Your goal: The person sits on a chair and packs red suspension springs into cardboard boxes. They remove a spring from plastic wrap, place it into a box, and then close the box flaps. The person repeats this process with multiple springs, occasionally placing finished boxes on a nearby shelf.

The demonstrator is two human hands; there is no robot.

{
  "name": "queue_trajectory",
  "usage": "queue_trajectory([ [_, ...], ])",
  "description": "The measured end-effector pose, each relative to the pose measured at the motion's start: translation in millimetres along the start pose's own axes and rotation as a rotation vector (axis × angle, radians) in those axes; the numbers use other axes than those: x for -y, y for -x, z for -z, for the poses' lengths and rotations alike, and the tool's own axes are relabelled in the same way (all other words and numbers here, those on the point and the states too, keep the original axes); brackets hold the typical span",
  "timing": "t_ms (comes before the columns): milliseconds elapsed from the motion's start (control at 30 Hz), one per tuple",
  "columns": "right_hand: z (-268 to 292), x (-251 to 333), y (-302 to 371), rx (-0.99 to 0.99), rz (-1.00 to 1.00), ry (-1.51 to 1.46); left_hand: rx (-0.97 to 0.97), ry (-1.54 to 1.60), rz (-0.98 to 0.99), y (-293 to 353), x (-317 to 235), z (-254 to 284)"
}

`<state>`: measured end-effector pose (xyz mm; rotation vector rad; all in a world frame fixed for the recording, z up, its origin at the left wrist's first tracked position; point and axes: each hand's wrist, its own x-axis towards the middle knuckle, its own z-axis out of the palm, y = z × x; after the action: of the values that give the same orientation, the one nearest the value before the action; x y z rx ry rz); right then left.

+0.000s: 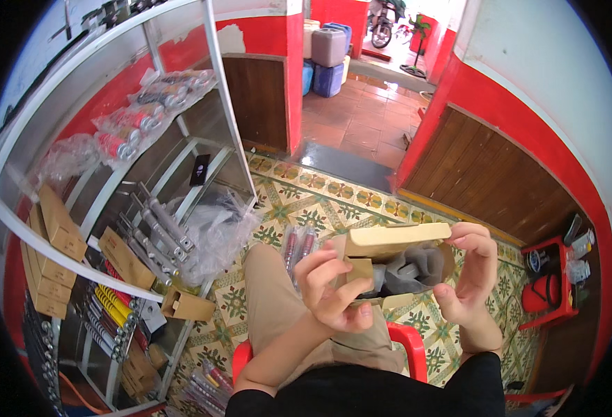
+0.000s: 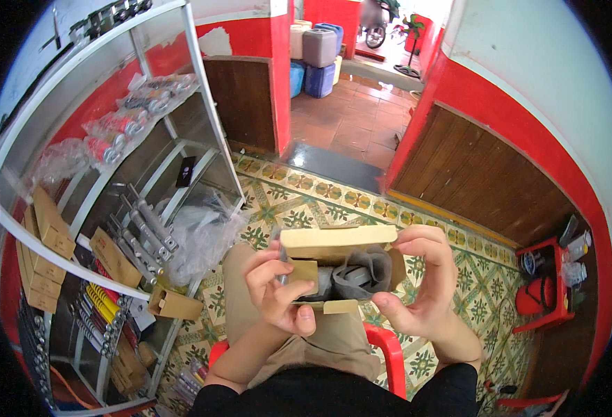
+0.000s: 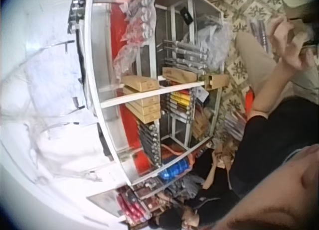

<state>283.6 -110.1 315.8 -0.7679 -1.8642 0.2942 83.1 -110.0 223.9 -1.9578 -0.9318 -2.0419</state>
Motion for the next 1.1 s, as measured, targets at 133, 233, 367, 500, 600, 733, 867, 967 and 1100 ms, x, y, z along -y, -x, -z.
queue_trajectory([
  [133, -5, -18, 14, -0.148, 0.019, -0.163, 0.026, -0.056, -0.015, -6, -5, 2],
  [233, 4, -34, 17, -0.119, 0.056, -0.017, 0.066, 0.079, 0.0, -11, -3, 1],
  [367, 19, -38, 14, -0.036, 0.166, 0.181, 0.16, 0.298, -0.056, -34, 3, -4],
  [500, 29, -40, 16, -0.057, 0.218, 0.199, 0.316, 0.323, -0.091, -51, -1, -10],
  [600, 35, -41, 14, -0.015, 0.239, 0.194, 0.423, 0.332, -0.112, -58, -4, -18],
  [733, 43, -54, 13, 0.009, 0.186, 0.132, 0.532, 0.292, -0.135, -65, -3, -26],
  [867, 49, -59, 9, 0.045, 0.166, 0.122, 0.624, 0.238, -0.156, -74, -8, -31],
  [967, 53, -56, 4, 0.019, 0.13, 0.097, 0.618, 0.266, -0.162, -72, -10, -34],
  [1100, 54, -29, -9, 0.045, 0.159, 0.12, 0.613, 0.229, -0.141, -68, -14, -30],
])
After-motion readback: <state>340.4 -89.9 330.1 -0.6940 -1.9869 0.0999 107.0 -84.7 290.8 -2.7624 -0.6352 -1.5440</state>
